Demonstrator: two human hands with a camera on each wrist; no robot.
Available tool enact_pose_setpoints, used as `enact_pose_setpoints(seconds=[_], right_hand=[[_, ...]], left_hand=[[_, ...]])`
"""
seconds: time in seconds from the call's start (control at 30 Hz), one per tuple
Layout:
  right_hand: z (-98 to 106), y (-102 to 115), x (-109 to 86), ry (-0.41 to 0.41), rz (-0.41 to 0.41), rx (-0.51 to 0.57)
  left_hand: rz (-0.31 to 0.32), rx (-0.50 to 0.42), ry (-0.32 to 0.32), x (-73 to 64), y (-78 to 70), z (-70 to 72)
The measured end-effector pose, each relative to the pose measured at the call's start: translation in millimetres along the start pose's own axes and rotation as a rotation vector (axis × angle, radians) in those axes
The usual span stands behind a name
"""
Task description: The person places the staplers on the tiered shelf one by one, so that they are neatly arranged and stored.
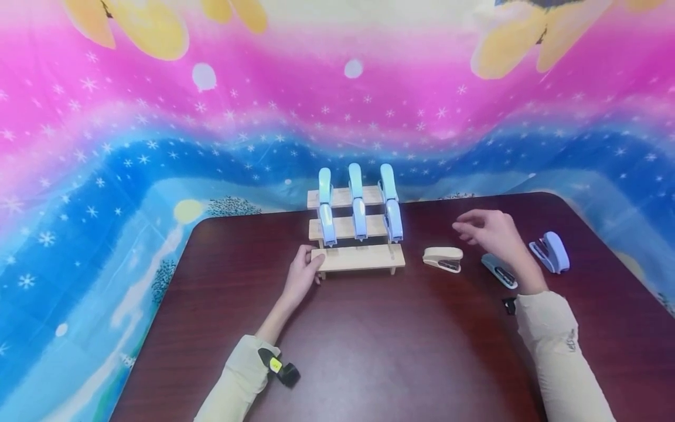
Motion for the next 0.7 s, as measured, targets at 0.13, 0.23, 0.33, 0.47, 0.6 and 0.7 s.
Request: enact_pose_setpoints(seconds=[0.13,0.23,0.33,0.47,0.6,0.7], right_hand=[[-17,-15,0.6,0.225,-0.002,-0.05],[-28,-16,-1.4,0.337,0.067,-0.143],[-33,-9,-3.6,0.35,0.191,-0.219],[-30,0,-4.1,0.28,0.243,-0.246],[-34,-2,-5.4,0.339,0.162,-0.238],[-43,-7,-9.7,0.46,0.097,-0.18]], left_hand=[[0.005,0.0,0.0,-0.1,-0.2,-1.7],[0.011,-0.006,0.004,-0.3,1.7,-2.8],[0.008,-0.011,0.006,0.1,2.9,-2.7],[0.006,-0.013,0.005,2.1,3.2,-1.9],[0.001,-0.013,-0.002,2.7,2.9,-1.9],[0.001,-0.009,0.006,2.0,3.2,-2.8]])
Point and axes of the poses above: each hand's wrist, its own x-axis towards the middle knuckle, its own z-axis out of the back of the hand, y = z × x, the point moved 7 cm from there along x, towards the middle knuckle, and after that the axes turned 6 degrees about -z, right-handed, at the moved point
